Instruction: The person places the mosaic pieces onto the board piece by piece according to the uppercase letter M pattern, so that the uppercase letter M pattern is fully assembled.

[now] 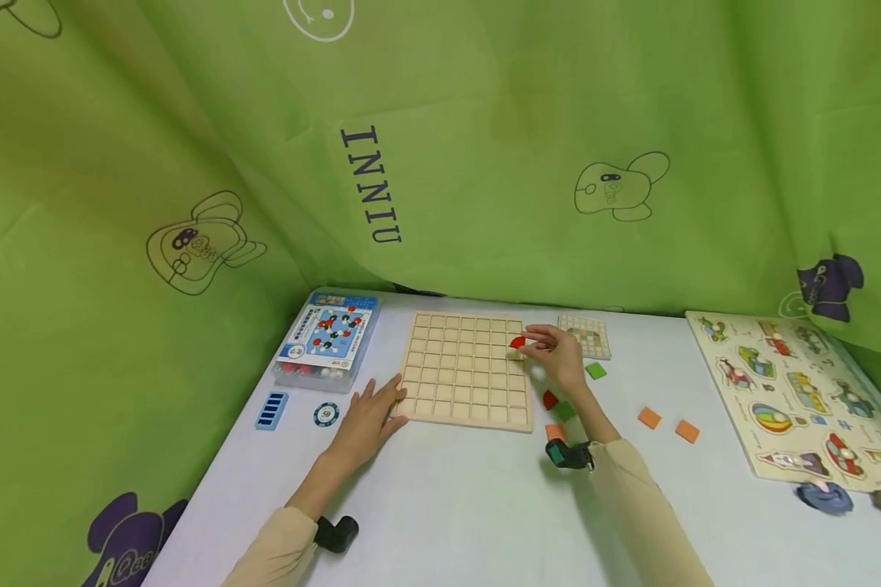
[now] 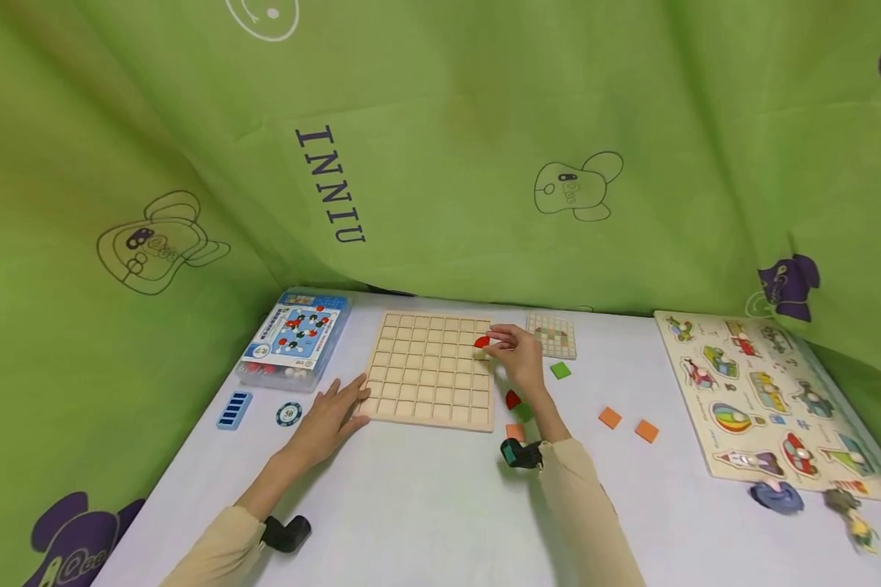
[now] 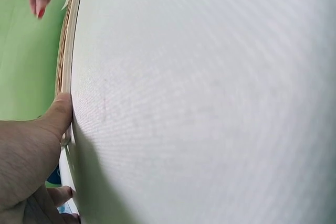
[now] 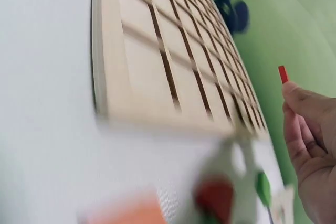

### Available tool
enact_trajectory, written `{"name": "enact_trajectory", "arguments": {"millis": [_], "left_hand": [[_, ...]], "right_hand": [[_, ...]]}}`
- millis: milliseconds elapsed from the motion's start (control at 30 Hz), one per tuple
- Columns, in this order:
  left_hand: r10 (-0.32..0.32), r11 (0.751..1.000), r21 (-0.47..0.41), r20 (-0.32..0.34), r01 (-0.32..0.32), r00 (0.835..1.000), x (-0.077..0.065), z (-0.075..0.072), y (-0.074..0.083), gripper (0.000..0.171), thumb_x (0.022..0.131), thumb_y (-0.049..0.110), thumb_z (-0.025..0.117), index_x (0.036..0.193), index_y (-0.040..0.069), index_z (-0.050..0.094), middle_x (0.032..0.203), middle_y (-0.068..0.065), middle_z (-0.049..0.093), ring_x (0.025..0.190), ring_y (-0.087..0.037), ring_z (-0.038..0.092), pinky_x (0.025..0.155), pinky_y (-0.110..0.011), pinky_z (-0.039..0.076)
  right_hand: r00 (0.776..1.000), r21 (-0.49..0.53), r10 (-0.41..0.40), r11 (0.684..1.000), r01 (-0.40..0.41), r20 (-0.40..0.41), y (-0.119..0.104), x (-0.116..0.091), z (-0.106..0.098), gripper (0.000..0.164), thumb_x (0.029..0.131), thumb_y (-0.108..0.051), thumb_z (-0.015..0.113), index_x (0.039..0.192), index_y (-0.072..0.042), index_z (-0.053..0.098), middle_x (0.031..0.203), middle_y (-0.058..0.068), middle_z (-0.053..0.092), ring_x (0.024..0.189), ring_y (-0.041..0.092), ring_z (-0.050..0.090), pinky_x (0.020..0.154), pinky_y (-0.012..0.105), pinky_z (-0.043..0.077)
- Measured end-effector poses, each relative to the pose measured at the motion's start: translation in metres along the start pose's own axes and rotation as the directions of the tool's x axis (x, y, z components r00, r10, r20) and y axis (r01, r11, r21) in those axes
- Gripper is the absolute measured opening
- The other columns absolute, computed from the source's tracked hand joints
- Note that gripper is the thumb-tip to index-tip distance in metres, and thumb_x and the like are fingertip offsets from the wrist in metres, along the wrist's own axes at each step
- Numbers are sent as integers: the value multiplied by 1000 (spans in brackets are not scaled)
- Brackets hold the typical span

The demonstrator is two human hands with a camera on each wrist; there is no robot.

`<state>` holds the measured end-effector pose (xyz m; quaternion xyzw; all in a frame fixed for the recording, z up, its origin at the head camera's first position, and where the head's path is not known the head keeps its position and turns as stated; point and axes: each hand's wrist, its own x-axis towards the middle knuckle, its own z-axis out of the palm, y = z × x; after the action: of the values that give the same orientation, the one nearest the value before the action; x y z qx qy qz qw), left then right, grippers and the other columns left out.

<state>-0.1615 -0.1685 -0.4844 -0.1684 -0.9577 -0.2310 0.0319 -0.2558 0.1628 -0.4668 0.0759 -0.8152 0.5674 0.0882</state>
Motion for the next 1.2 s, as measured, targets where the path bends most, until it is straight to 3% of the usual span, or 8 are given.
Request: {"name": "enact_trajectory", "arguments": {"millis": [167, 300, 500, 700, 1000, 1200], "left_hand": [[8, 1000, -11, -15, -8, 1000, -2, 0, 0, 44, 91, 24, 65, 131, 6, 56, 150, -13, 38, 133, -52, 29, 102, -71, 23], [24, 1000, -16, -36, -24, 999, -3, 1, 0, 44, 91, 22, 65, 130, 4, 56, 149, -14, 39, 132, -53, 31, 101, -72, 24], [-11, 1000, -26, -15, 10, 1000, -4, 0, 0, 44, 92, 24, 64, 131, 7, 56, 151, -11, 38, 134, -51, 29, 104, -70, 22], [-3, 1000, -19, -13, 2, 1000, -2, 2, -1, 45, 92, 27, 63, 132, 8, 56, 151, -9, 38, 134, -50, 29, 104, -69, 23], [8, 1000, -24, -19, -8, 1000, -2, 3, 1, 44, 93, 27, 62, 131, 7, 56, 151, -10, 38, 134, -51, 29, 102, -71, 24], [4, 1000, -13, -25, -5, 1000, -1, 4, 0, 44, 92, 26, 63, 130, 6, 56, 150, -10, 38, 133, -52, 30, 102, -71, 25]], "right_hand": [[997, 29, -18, 999, 16, 71, -8, 12, 45, 37, 80, 4, 73, 115, 10, 62, 106, 23, 68, 87, 34, 66, 70, 18, 53], [991, 11, -49, 999, 48, 124, -9, 17, 76, 36, 78, 7, 74, 113, 11, 62, 103, 23, 69, 85, 33, 67, 71, 25, 55], [984, 15, -97, 995, 96, 150, -8, 23, 108, 38, 76, 10, 74, 112, 12, 62, 100, 23, 69, 83, 31, 68, 72, 30, 57], [985, 10, -109, 994, 108, 138, -7, 32, 120, 36, 76, 8, 75, 110, 11, 64, 98, 20, 70, 81, 28, 67, 69, 25, 55], [966, -1, -137, 990, 141, 220, -9, 36, 124, 37, 77, 6, 75, 111, 12, 62, 98, 21, 70, 80, 29, 65, 64, 20, 51], [968, 42, -142, 990, 136, 207, -12, 38, 127, 39, 77, 9, 74, 114, 11, 62, 103, 22, 68, 91, 32, 65, 74, 33, 55]]}}
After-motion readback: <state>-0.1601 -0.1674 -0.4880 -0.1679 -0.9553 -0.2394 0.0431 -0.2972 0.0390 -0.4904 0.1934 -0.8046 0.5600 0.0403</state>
